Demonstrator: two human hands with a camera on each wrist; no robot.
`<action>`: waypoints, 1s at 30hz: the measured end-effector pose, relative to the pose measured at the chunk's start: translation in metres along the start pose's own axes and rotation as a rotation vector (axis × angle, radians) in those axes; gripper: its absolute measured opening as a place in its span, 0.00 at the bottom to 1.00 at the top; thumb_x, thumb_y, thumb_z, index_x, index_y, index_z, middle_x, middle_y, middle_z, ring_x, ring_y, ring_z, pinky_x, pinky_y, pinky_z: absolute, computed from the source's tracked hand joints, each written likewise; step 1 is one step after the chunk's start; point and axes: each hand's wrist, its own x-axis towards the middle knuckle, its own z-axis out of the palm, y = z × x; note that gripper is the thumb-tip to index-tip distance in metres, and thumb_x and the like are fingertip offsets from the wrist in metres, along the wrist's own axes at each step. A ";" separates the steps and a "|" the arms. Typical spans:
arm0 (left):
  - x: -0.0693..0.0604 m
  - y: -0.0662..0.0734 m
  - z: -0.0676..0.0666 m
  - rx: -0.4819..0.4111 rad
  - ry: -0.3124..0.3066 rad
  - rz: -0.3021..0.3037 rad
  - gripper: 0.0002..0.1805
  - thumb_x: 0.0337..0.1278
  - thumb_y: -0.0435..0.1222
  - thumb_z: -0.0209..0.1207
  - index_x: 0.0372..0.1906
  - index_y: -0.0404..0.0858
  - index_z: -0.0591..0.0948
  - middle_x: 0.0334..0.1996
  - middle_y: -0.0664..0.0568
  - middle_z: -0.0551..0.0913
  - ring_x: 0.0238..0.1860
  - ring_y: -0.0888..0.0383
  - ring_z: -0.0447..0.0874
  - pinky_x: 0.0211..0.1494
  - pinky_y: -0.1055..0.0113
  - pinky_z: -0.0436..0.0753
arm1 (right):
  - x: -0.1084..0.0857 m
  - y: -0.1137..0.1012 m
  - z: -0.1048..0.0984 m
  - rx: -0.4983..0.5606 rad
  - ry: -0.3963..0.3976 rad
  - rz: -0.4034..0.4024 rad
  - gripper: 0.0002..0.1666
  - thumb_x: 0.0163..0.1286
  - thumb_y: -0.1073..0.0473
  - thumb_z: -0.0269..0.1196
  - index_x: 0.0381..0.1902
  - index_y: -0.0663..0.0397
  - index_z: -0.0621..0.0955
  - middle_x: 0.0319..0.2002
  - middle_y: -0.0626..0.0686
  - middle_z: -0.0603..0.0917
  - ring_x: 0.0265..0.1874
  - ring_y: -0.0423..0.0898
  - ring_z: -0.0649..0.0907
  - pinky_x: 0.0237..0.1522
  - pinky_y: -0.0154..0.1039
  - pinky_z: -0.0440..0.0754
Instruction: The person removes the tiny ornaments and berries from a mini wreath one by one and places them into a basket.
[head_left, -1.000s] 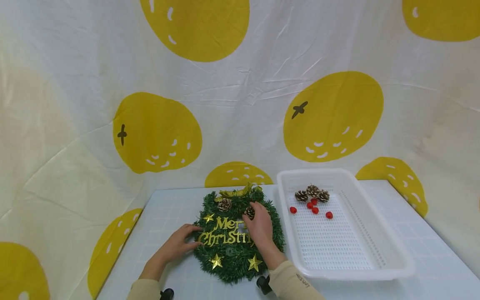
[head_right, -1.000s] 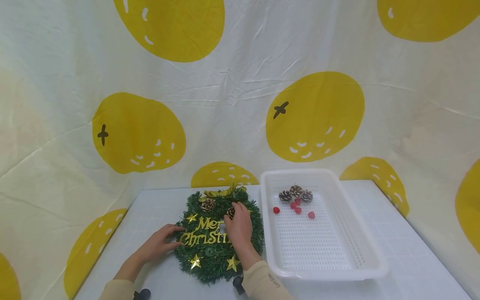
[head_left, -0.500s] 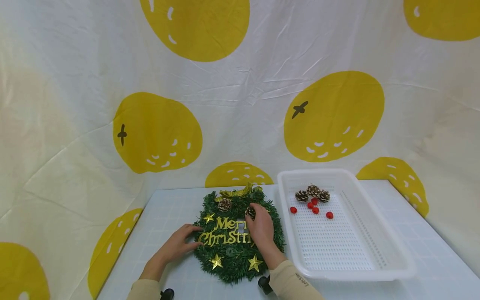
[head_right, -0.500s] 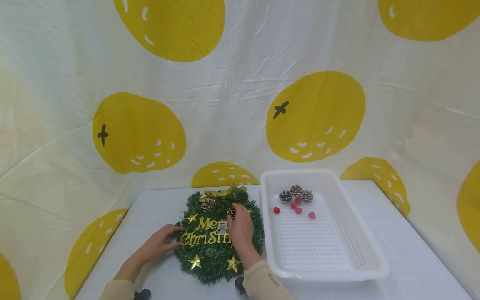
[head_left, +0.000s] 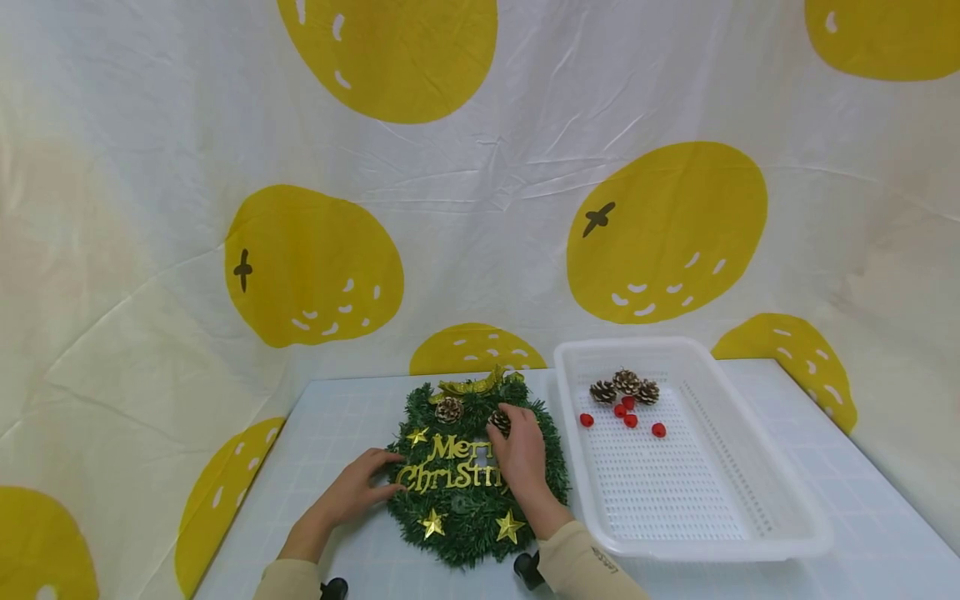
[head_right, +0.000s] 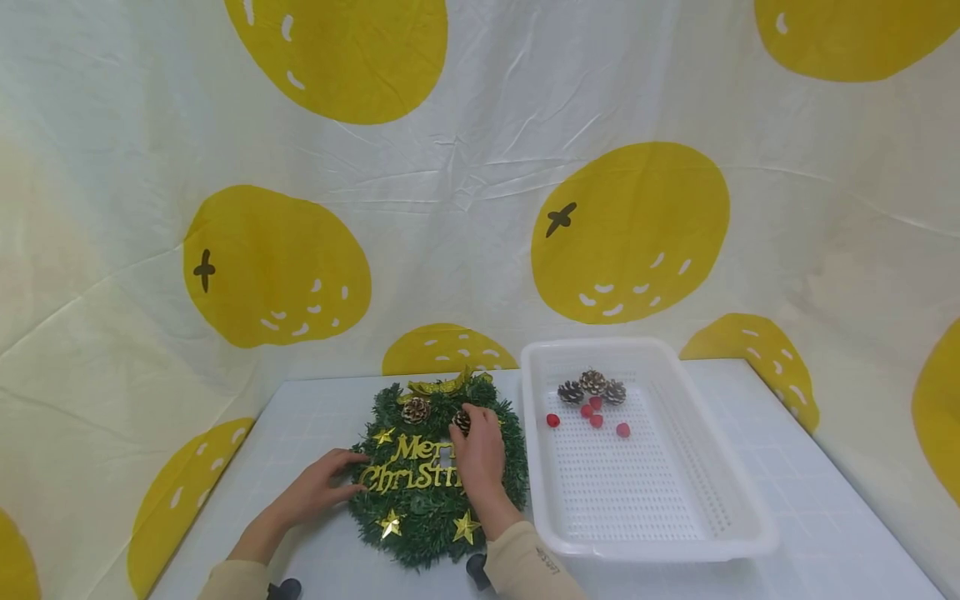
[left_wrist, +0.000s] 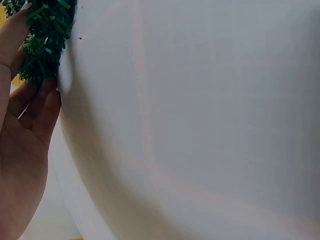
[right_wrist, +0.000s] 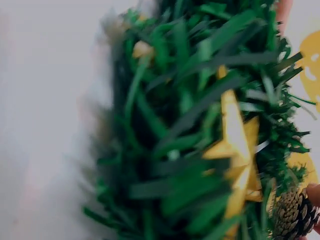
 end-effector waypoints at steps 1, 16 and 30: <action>0.000 0.000 0.000 0.000 0.001 -0.002 0.26 0.58 0.48 0.66 0.58 0.39 0.78 0.53 0.48 0.78 0.57 0.44 0.76 0.60 0.44 0.74 | 0.000 -0.001 0.000 0.009 0.003 -0.003 0.24 0.66 0.58 0.68 0.58 0.60 0.79 0.52 0.60 0.79 0.48 0.58 0.81 0.47 0.56 0.81; 0.003 -0.004 0.002 -0.010 -0.014 -0.031 0.27 0.57 0.49 0.66 0.58 0.41 0.78 0.54 0.49 0.77 0.58 0.46 0.75 0.62 0.45 0.74 | 0.010 -0.034 -0.018 0.076 0.009 -0.078 0.22 0.67 0.59 0.67 0.58 0.59 0.79 0.53 0.59 0.79 0.52 0.57 0.79 0.52 0.55 0.80; 0.003 -0.003 0.001 -0.015 -0.020 -0.021 0.28 0.58 0.50 0.66 0.59 0.40 0.78 0.54 0.48 0.77 0.58 0.45 0.75 0.62 0.45 0.74 | 0.043 -0.068 -0.065 0.053 0.010 -0.105 0.24 0.66 0.55 0.68 0.59 0.56 0.80 0.55 0.59 0.80 0.56 0.57 0.78 0.55 0.55 0.78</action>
